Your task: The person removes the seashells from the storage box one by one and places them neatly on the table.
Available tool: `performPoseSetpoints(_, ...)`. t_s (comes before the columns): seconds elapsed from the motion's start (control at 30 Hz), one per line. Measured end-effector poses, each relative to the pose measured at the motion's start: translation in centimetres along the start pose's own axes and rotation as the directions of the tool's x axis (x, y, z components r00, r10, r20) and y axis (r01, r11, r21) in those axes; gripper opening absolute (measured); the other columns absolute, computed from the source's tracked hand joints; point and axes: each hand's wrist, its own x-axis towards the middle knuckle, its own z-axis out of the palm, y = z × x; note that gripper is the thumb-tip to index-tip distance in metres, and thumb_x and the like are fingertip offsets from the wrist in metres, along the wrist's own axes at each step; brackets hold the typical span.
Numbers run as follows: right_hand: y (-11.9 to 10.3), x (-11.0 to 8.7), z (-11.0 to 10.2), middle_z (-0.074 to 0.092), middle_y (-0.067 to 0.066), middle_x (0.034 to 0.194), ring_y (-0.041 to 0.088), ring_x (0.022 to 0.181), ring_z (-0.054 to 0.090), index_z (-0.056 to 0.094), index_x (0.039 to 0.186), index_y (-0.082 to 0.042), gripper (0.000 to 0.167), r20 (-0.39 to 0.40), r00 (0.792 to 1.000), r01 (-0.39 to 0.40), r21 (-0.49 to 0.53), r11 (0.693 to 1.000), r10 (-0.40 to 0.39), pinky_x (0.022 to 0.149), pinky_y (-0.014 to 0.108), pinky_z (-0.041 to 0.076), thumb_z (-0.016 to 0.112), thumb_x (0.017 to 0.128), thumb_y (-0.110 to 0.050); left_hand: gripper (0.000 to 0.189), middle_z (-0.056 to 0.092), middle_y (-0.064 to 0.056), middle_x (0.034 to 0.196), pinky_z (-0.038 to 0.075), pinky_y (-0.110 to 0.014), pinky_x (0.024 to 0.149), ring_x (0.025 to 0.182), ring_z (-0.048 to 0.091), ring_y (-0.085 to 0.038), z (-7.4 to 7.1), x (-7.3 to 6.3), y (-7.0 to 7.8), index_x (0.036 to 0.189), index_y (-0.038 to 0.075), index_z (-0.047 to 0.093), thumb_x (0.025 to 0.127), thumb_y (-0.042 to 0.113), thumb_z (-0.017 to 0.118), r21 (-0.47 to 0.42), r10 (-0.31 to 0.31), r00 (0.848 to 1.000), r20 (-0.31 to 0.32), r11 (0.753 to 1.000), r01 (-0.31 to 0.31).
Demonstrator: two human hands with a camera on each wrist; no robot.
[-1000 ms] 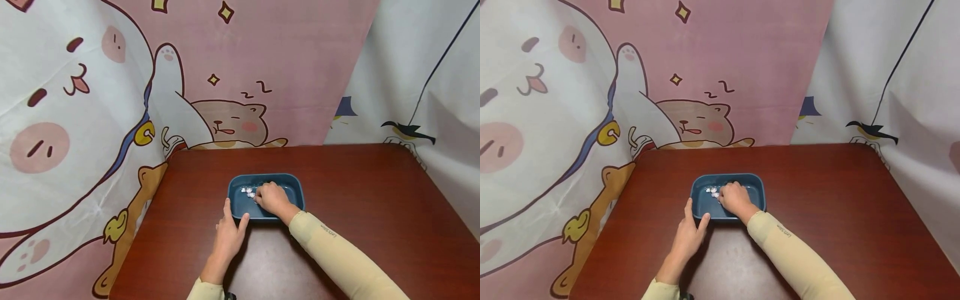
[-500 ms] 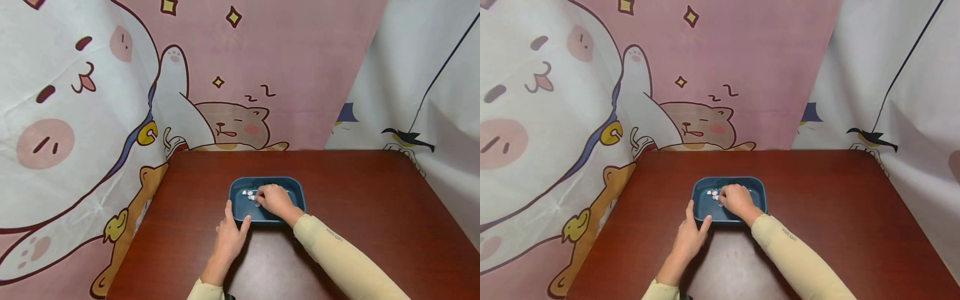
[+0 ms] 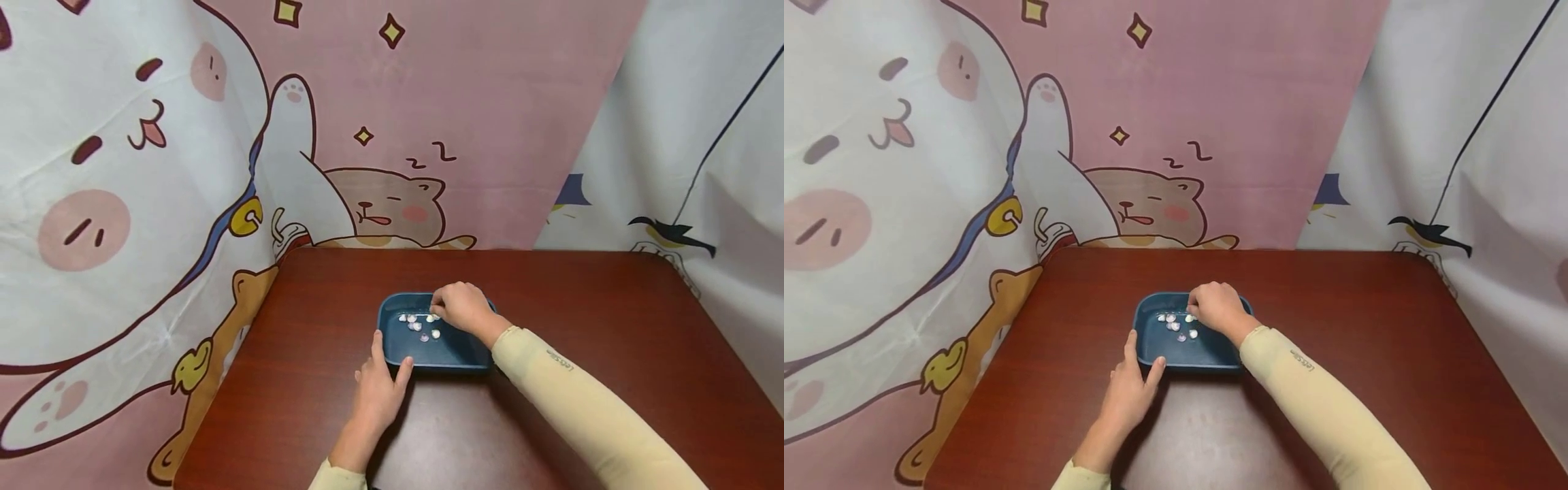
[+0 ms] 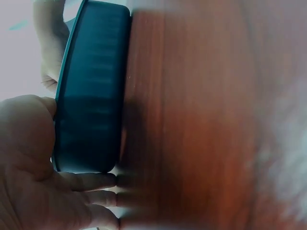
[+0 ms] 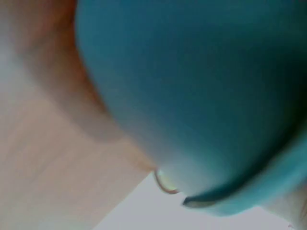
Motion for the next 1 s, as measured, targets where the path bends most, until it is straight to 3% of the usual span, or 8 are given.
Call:
performPoseSetpoints(0.17, 0.8, 0.6, 0.4, 0.083, -0.001, 0.096, 0.019, 0.087, 0.076, 0.085, 0.102, -0.017, 0.012, 0.016, 1.000, -0.007, -0.072, 0.997, 0.008, 0.090, 0.049, 0.060, 0.078, 0.099, -0.025, 0.087, 0.070, -0.034, 0.123, 0.039, -0.082, 0.102, 0.113, 0.068, -0.051, 1.2, -0.3, -0.4, 0.167, 0.014, 0.031, 0.102, 0.065, 0.059, 0.013, 0.071, 0.991, -0.111, 0.997, -0.070)
performPoseSetpoints(0.3, 0.6, 0.7, 0.7, 0.083, -0.002, 0.097, 0.019, 0.089, 0.075, 0.086, 0.103, -0.017, 0.014, 0.036, 0.999, 0.008, -0.126, 0.992, -0.004, 0.090, 0.047, 0.057, 0.077, 0.100, -0.026, 0.087, 0.069, -0.034, 0.122, 0.039, -0.082, 0.102, 0.114, 0.067, -0.052, 1.3, -0.3, -0.3, 0.167, 0.017, 0.031, 0.102, 0.068, 0.057, 0.024, 0.069, 0.989, -0.131, 0.997, -0.067)
performPoseSetpoints(0.6, 1.0, 0.3, 2.1, 0.083, 0.001, 0.100, 0.018, 0.088, 0.076, 0.086, 0.105, -0.015, 0.014, 0.076, 0.997, -0.023, -0.102, 0.995, 0.031, 0.086, 0.044, 0.064, 0.074, 0.101, -0.023, 0.086, 0.066, -0.034, 0.134, 0.035, -0.078, 0.114, 0.128, 0.063, -0.049, 0.5, -0.4, 0.5, 0.167, 0.008, 0.030, 0.103, 0.055, 0.064, 0.049, -0.030, 1.000, 0.003, 0.998, 0.029)
performPoseSetpoints(1.0, 1.6, 0.1, 3.4, 0.083, 0.001, 0.099, 0.020, 0.090, 0.077, 0.086, 0.104, -0.015, 0.015, 0.065, 0.997, -0.044, -0.099, 0.994, 0.050, 0.086, 0.046, 0.063, 0.076, 0.100, -0.025, 0.086, 0.067, -0.034, 0.135, 0.035, -0.079, 0.114, 0.128, 0.064, -0.048, 0.2, -0.2, 0.5, 0.167, 0.007, 0.030, 0.102, 0.052, 0.066, 0.045, -0.015, 1.000, 0.007, 0.999, 0.015)
